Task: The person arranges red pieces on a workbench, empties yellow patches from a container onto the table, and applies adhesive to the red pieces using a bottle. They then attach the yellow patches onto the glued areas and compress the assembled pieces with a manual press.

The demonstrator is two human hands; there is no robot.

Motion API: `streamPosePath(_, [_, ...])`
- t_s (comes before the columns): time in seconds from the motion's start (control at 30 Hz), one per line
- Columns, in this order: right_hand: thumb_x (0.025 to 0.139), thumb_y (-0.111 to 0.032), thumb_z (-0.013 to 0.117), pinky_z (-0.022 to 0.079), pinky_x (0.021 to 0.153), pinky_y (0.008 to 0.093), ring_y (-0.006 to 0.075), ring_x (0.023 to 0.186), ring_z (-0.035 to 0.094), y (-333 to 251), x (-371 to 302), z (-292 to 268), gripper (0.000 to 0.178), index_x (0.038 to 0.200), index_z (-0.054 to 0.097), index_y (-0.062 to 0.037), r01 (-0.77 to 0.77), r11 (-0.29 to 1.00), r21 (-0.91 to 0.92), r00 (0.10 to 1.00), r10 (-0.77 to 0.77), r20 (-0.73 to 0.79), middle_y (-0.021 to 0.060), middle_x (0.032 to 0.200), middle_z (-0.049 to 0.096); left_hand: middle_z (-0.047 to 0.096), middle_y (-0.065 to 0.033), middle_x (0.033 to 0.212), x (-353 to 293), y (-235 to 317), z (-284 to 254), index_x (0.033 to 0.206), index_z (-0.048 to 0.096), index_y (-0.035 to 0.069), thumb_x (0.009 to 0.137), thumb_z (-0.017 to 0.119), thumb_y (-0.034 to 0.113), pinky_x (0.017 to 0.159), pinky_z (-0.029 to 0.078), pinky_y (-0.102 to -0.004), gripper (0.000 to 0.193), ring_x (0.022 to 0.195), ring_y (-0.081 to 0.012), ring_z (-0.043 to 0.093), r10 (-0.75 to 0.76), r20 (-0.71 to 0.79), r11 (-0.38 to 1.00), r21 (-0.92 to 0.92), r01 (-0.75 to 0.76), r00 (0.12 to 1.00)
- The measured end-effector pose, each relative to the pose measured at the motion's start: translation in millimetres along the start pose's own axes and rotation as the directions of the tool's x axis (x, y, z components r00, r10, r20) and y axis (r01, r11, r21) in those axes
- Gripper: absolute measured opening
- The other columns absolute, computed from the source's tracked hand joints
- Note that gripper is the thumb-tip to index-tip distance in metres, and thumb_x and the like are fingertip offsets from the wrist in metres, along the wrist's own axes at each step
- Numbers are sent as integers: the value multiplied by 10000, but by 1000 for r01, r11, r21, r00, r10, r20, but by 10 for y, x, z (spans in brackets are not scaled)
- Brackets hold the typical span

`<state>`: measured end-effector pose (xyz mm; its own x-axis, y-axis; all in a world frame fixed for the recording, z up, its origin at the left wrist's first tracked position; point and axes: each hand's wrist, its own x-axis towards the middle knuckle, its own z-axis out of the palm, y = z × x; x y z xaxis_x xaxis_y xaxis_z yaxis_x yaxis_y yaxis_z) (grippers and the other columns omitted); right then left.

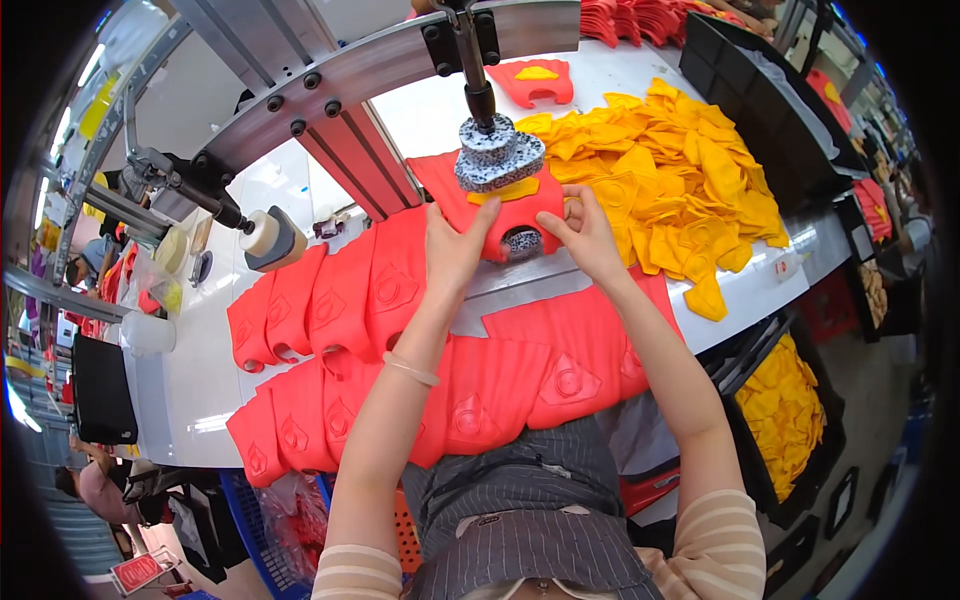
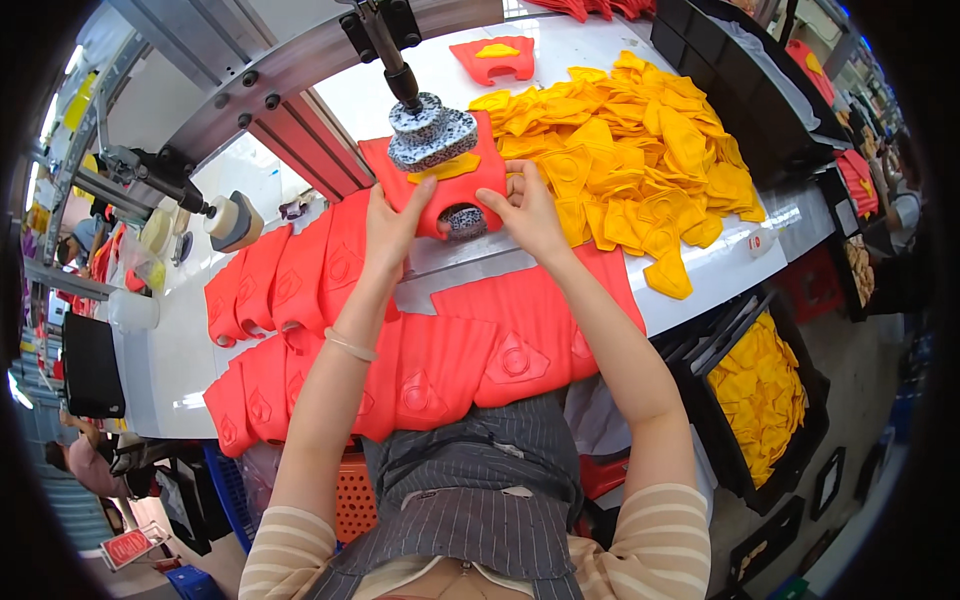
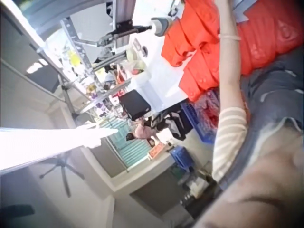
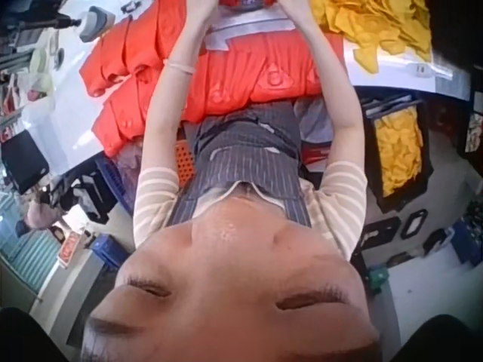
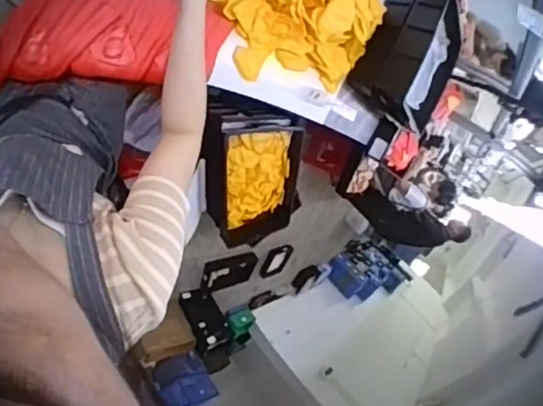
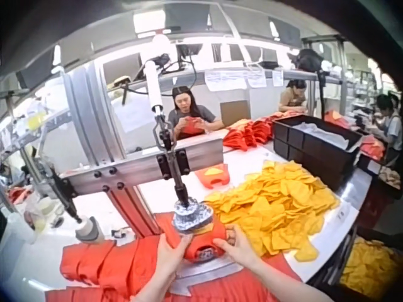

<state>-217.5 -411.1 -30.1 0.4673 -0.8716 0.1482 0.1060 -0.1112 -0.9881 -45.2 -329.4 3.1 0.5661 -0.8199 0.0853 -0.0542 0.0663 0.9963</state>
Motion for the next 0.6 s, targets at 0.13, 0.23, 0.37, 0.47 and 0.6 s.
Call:
streamPosePath(0.13, [838,-115,682,441,577,205,67,661,570,-41,-36,2,409,1128,415,-9,-4,993,-119,1000,2,-18,20,743,573,635,-229,910,-90,59,-76,1045,458,-98,746,744,382,713,500,-371,633,843,-312,645,11,10,955,297,-13,1000])
streamPosePath(0.23, [822,-166,706,421,526,207,60,601,546,-56,-47,-27,442,1128,424,-16,-15,970,-241,998,1,-56,14,691,556,641,-239,879,-93,158,-39,1080,436,-109,744,744,405,669,510,-370,687,787,-317,657,56,13,811,583,-53,998])
streamPosePath(0.37, [801,-227,730,406,508,207,57,572,521,-113,-58,-2,468,1116,455,-19,-11,912,-411,994,-35,-106,12,663,537,639,-264,862,-92,181,-43,1142,403,-142,740,744,427,647,515,-360,776,737,-317,664,92,7,681,729,-68,996])
streamPosePath(0.47, [783,-265,745,410,509,212,59,566,513,-127,-52,-32,473,1099,492,-21,33,890,-454,994,-78,-80,7,655,523,612,-320,819,-143,219,-34,1161,367,-145,736,710,499,662,498,-452,844,805,-435,623,2,4,665,747,-4,1000])
streamPosePath(0.6, [789,-257,739,434,549,221,73,606,533,-135,-53,-27,451,1095,510,-18,8,898,-440,995,-51,-86,19,693,541,616,-313,807,-196,173,-14,1198,340,-140,757,677,518,660,496,-463,860,788,-438,624,-60,-16,632,773,51,998])
